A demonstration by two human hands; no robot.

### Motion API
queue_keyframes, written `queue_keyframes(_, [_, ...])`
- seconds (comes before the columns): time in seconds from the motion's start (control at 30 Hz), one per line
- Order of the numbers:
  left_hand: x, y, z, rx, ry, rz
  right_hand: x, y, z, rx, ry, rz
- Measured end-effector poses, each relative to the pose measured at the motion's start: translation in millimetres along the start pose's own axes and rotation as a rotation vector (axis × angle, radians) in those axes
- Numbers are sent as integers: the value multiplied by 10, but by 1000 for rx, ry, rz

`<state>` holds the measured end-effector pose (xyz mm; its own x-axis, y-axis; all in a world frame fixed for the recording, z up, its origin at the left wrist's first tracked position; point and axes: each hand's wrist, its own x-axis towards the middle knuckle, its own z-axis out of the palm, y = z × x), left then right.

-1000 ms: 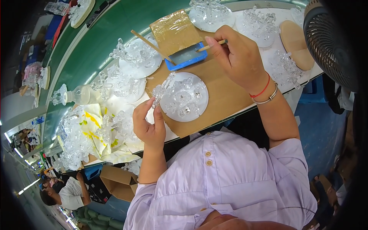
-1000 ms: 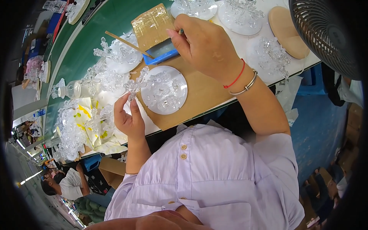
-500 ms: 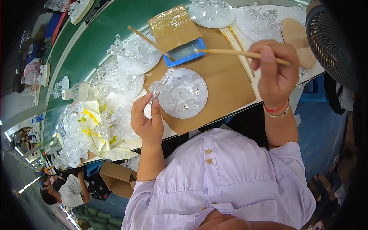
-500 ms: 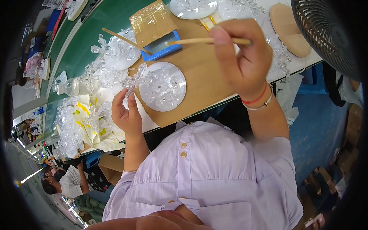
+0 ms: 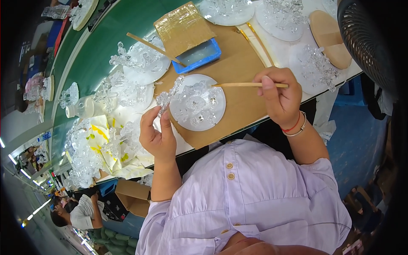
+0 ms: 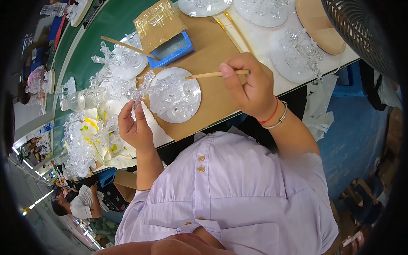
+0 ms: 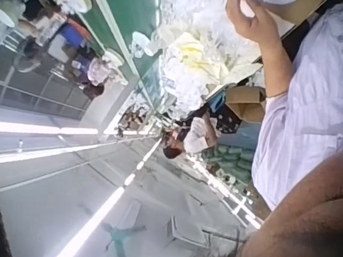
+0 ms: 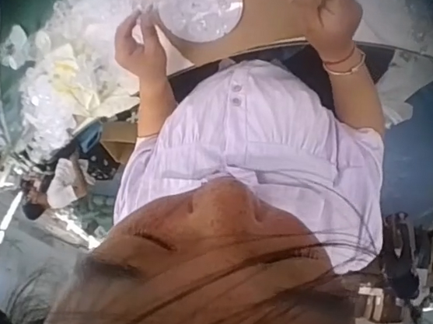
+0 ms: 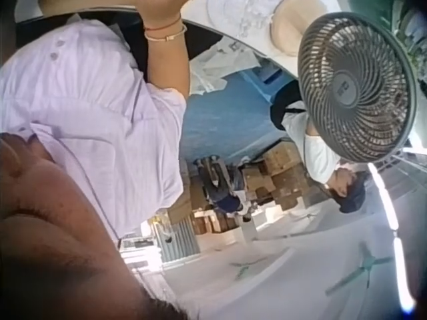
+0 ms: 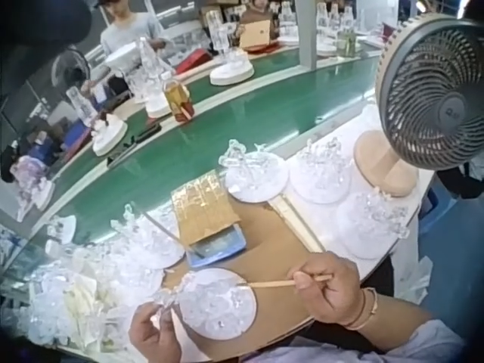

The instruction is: Applying adhesive or polish to small decorative crystal components using a thin brush on an assembly line.

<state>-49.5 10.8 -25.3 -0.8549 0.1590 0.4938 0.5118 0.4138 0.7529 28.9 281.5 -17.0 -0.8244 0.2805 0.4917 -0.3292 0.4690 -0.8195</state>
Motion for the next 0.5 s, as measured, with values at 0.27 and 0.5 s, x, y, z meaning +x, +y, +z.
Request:
queue_keyframes(0.27, [-6,-15,-15,-50,-2,-29,42,11,5,13,-34,43])
queue_keyframes(0.5, [-19,-37,8,-70,6,-56,169,33,115,8,-22,-121])
